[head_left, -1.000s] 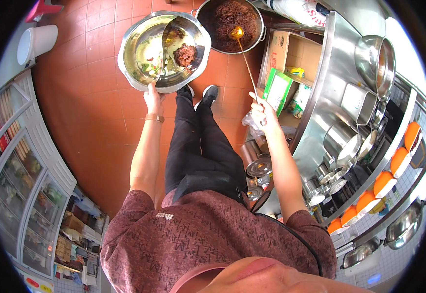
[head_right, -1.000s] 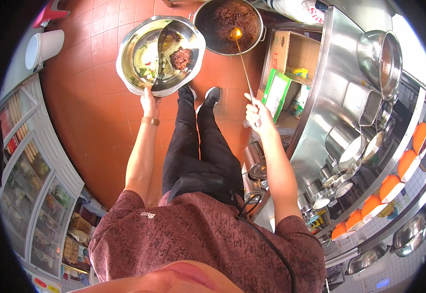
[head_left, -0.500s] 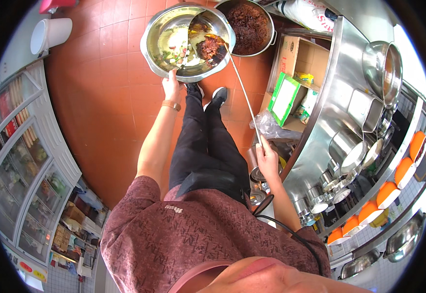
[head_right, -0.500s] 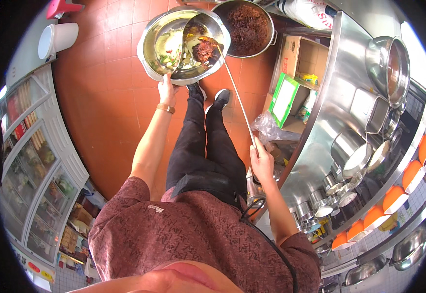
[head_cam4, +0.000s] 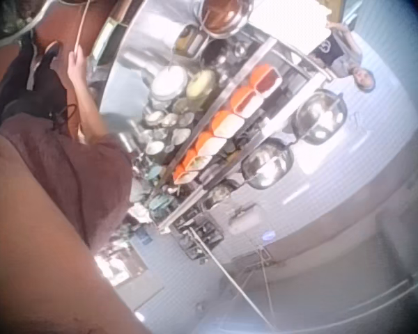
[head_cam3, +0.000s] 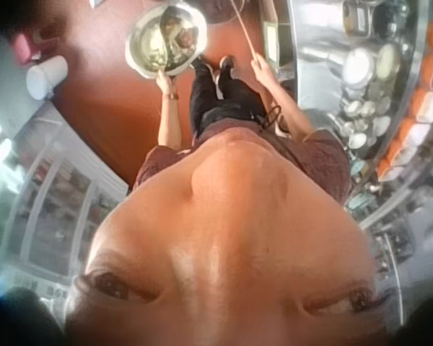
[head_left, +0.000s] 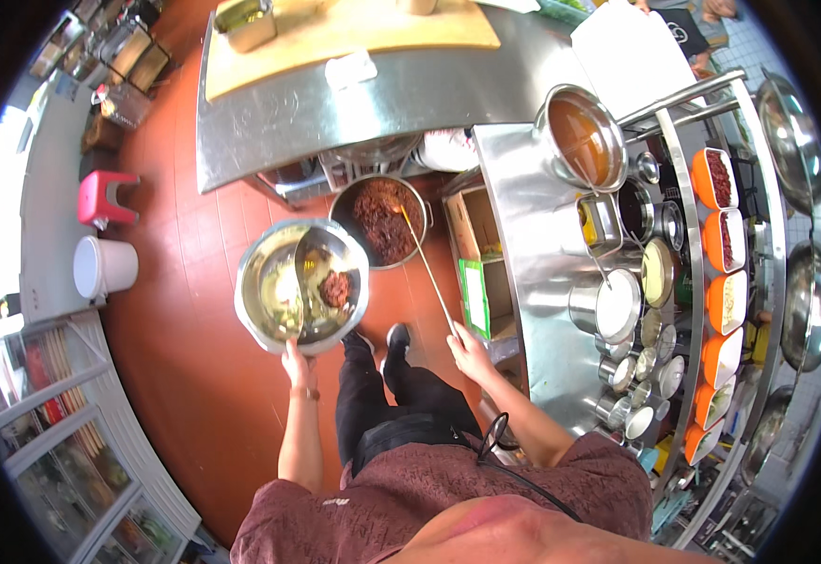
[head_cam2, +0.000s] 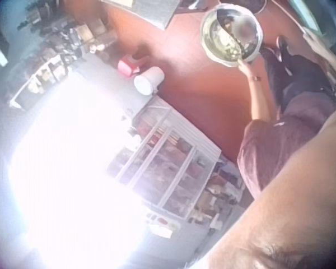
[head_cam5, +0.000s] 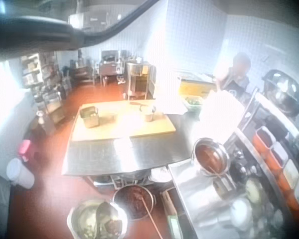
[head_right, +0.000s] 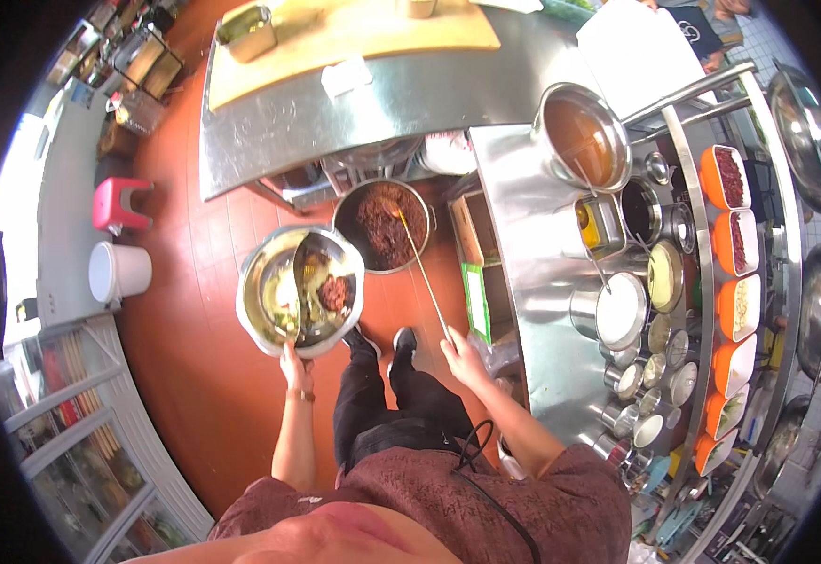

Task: The person assembles a salad in a divided metal bowl by adding sliced vegetables, sauces, and seasonings from multiple containers. They use a ladle and spoon to transfer ingredients and then add a white creamy dressing from a squeeze bottle.

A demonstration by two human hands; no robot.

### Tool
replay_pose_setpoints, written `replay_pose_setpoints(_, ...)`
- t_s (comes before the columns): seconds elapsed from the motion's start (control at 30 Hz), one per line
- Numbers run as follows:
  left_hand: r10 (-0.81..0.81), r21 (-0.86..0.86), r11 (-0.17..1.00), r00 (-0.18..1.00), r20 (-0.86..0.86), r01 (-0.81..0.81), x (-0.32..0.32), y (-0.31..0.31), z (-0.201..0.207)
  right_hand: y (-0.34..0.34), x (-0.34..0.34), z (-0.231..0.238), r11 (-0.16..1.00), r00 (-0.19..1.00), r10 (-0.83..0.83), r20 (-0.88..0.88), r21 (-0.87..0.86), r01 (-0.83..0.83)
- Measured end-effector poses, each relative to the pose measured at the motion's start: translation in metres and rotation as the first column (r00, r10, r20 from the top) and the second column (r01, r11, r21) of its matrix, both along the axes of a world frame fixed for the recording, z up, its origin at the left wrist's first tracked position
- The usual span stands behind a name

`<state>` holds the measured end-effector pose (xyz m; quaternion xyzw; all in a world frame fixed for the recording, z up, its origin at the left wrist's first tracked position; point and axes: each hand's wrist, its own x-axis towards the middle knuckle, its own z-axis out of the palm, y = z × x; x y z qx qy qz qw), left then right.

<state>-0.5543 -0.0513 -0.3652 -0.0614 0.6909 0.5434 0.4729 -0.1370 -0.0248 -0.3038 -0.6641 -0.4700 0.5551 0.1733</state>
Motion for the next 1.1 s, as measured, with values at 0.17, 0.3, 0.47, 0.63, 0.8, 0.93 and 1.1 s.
replay_pose_setpoints(0.17,0.024,-0.026,0.999,0.999,-0.036,-0.025,-0.021,-0.022,0.096,0.115,-0.037,-0.118,0.975,0.931,0.164,0.327,0.091,-0.203)
replay_pose_setpoints(0.3,-0.016,-0.098,0.995,0.999,-0.052,0.011,-0.048,-0.013,0.155,0.197,-0.058,-0.225,0.855,0.956,0.226,0.188,-0.509,-0.102)
replay_pose_setpoints(0.47,-0.050,-0.182,0.983,0.993,-0.108,0.030,-0.080,0.037,0.199,0.260,-0.076,-0.252,0.836,0.998,-0.025,0.065,-0.546,0.056)
replay_pose_setpoints(0.63,-0.279,-0.026,0.960,0.952,-0.124,0.277,-0.109,0.169,0.244,0.258,-0.084,-0.108,0.770,0.916,-0.375,0.143,-0.501,0.394)
replay_pose_setpoints(0.8,-0.528,0.232,0.815,0.845,-0.079,0.531,-0.059,0.346,0.263,0.194,-0.042,-0.042,0.776,0.873,-0.431,0.227,-0.400,0.487)
replay_pose_setpoints(0.93,-0.627,0.381,0.708,0.777,-0.049,0.595,0.048,0.480,0.277,0.120,-0.005,-0.046,0.806,0.841,-0.533,0.089,-0.250,0.537)
replay_pose_setpoints(1.1,-0.794,0.420,0.510,0.599,-0.106,0.750,0.175,0.630,0.266,0.068,-0.021,-0.020,0.624,0.638,-0.770,-0.025,-0.242,0.743)
